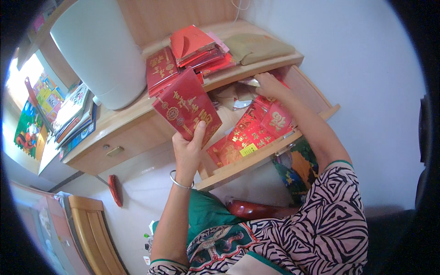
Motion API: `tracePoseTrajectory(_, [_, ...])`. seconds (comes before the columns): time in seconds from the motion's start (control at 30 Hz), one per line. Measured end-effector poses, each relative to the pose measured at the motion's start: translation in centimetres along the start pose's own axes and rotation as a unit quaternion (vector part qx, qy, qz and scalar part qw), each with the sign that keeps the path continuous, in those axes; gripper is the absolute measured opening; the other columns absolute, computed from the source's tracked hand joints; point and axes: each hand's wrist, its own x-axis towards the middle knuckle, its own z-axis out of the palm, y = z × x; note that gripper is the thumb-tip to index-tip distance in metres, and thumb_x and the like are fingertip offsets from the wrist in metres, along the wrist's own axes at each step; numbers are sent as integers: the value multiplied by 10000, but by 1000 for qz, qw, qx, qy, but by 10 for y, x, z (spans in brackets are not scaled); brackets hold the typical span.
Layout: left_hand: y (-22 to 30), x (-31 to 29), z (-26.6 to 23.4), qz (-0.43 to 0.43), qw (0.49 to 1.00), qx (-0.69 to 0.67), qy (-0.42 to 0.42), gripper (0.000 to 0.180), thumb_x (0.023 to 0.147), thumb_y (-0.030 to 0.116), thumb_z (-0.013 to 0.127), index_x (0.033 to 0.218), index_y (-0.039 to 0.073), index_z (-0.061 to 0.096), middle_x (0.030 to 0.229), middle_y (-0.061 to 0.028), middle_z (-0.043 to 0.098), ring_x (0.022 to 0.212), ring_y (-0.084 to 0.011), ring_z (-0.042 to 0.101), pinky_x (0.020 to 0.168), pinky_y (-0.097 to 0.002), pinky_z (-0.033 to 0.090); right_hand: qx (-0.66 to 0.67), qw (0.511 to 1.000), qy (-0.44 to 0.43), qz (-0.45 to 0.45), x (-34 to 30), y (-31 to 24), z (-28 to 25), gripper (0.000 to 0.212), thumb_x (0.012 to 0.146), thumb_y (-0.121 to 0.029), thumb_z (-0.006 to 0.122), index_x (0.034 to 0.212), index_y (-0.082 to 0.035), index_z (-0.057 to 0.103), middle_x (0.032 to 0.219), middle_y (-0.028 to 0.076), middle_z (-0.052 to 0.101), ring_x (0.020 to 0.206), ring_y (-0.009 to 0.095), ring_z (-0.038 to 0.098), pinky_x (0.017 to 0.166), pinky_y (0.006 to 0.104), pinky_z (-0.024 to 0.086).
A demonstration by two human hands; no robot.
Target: The person sits on the floor and opens a drawer to retrieve red envelopes and other items. They handle a blue box, then repeatedly take stacks of red envelopes from the drawer, place them on the desk, and sort through them. They also handle a brown paper bag and a small coin, placing items back into the drawer or on the desk.
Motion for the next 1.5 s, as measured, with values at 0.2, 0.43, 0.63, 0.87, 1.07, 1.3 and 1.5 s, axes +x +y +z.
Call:
tracePoseTrajectory(0.2, [-3,1,-1,15,1000,-15,8,252,911,197,646,986,-43,670,871,-40,681,760,-83,587,674,-257,487,24,999,35,-3,-61,13,-43,294,771,-86,622,1048,11,632,1012,204,655,964,339,634,838,427,508])
tracePoseTrajectory(0.43, [-8,4,-2,-6,1000,0,-3,210,926,188,633,1009,-3,659,937,-20,667,812,-85,595,724,-258,495,570,810,80,116,-120,32,-73,357,836,-106,660,1173,-15,587,1100,82,650,917,168,645,821,312,535])
tracePoseTrajectory(0.63, [-9,5,0,1,1000,-2,6,255,913,171,634,1035,-53,636,920,-62,688,817,-100,614,725,-270,502,733,677,56,26,-128,24,-75,460,862,-102,646,1279,34,506,1182,123,620,1031,195,625,893,342,521])
tracePoseTrajectory(0.87, [2,7,1,-68,992,-106,-25,274,939,217,611,1070,-24,596,988,-50,654,825,-108,628,719,-280,520,370,898,233,-48,-127,-48,-82,405,796,-1,618,1198,-5,562,1243,120,593,1127,248,586,961,364,486])
tracePoseTrajectory(1.07, [22,-10,21,-243,885,-379,-119,568,987,453,433,1360,28,381,1305,-163,527,1132,-273,583,960,-422,501,91,885,308,-338,-127,-125,-66,440,729,42,574,1169,22,568,1236,205,574,1231,357,516,1021,415,446])
tracePoseTrajectory(1.3, [37,-23,14,-243,862,-421,-142,541,943,387,554,1342,49,416,1264,-145,542,1147,-276,569,975,-447,488,150,906,148,-367,-128,-143,-68,475,769,-5,560,1239,44,510,1300,238,505,1273,379,455,1053,417,407])
tracePoseTrajectory(1.5, [38,-21,12,-196,903,-372,-85,418,854,156,623,1218,-16,509,1133,-116,602,1000,-207,623,887,-351,518,468,874,63,-114,-133,-143,-61,455,923,-168,569,1309,43,449,1351,207,478,1293,281,446,1048,377,381])
